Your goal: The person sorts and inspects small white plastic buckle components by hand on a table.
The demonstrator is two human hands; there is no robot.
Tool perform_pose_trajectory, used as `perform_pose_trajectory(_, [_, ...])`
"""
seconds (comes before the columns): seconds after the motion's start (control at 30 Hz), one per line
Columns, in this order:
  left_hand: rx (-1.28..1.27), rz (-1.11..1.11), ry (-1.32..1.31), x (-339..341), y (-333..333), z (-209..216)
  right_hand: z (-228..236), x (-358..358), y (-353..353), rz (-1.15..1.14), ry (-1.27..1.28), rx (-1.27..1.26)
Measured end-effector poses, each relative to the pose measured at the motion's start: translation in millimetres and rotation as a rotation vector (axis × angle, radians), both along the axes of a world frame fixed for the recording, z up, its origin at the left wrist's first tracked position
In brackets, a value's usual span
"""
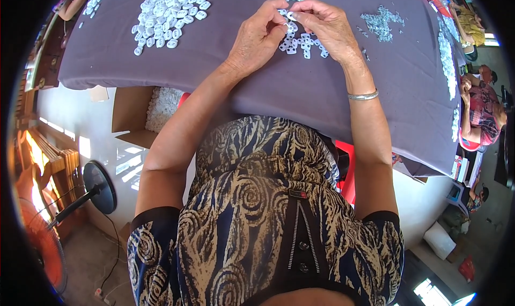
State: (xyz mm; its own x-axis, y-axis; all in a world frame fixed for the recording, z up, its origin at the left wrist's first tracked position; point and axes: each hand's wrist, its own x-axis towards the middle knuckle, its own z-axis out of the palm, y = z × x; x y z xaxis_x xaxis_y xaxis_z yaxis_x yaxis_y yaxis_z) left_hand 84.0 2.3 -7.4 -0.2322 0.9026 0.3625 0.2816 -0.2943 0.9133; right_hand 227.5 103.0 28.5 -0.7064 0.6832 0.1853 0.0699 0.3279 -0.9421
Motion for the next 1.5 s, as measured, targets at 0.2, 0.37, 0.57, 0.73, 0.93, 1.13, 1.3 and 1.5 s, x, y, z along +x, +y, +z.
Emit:
perform_pose_trajectory(0.2, [0.003, -0.004, -0.013, 0, 1, -1, 1, 0, 0, 0.011, -0.02, 0.017])
perform_pose_trajectory(0.37, [0.016, 0.003, -0.023, -1, 1, -1, -4, -1, 1, 0.042, -0.041, 0.02])
perform_pose_trajectory(0.57, [-0.014, 0.036, -0.086, 1, 0, 1, -7, -3, -2, 0.06, -0.024, 0.013])
perform_pose_trajectory(0.73, [-0.038, 0.048, -0.142, 1, -2, 6, -5, -4, -4, 0.036, -0.049, 0.071])
perform_pose_trajectory(0.93, [-0.055, 0.005, -0.238, -2, -3, 14, 6, -3, -13, 0.022, -0.066, 0.234])
perform_pose_trajectory(1.13, [-0.071, 0.0, -0.275, -3, -4, 19, 10, -2, -17, -0.03, -0.04, 0.404])
perform_pose_trajectory(1.3, [-0.161, -0.021, -0.369, -5, -6, 32, 13, -2, -19, -0.025, -0.005, 0.534])
perform_pose_trajectory(1.5, [-0.097, -0.042, -0.264, -10, -2, 20, 8, -4, -21, -0.001, -0.018, 0.645])
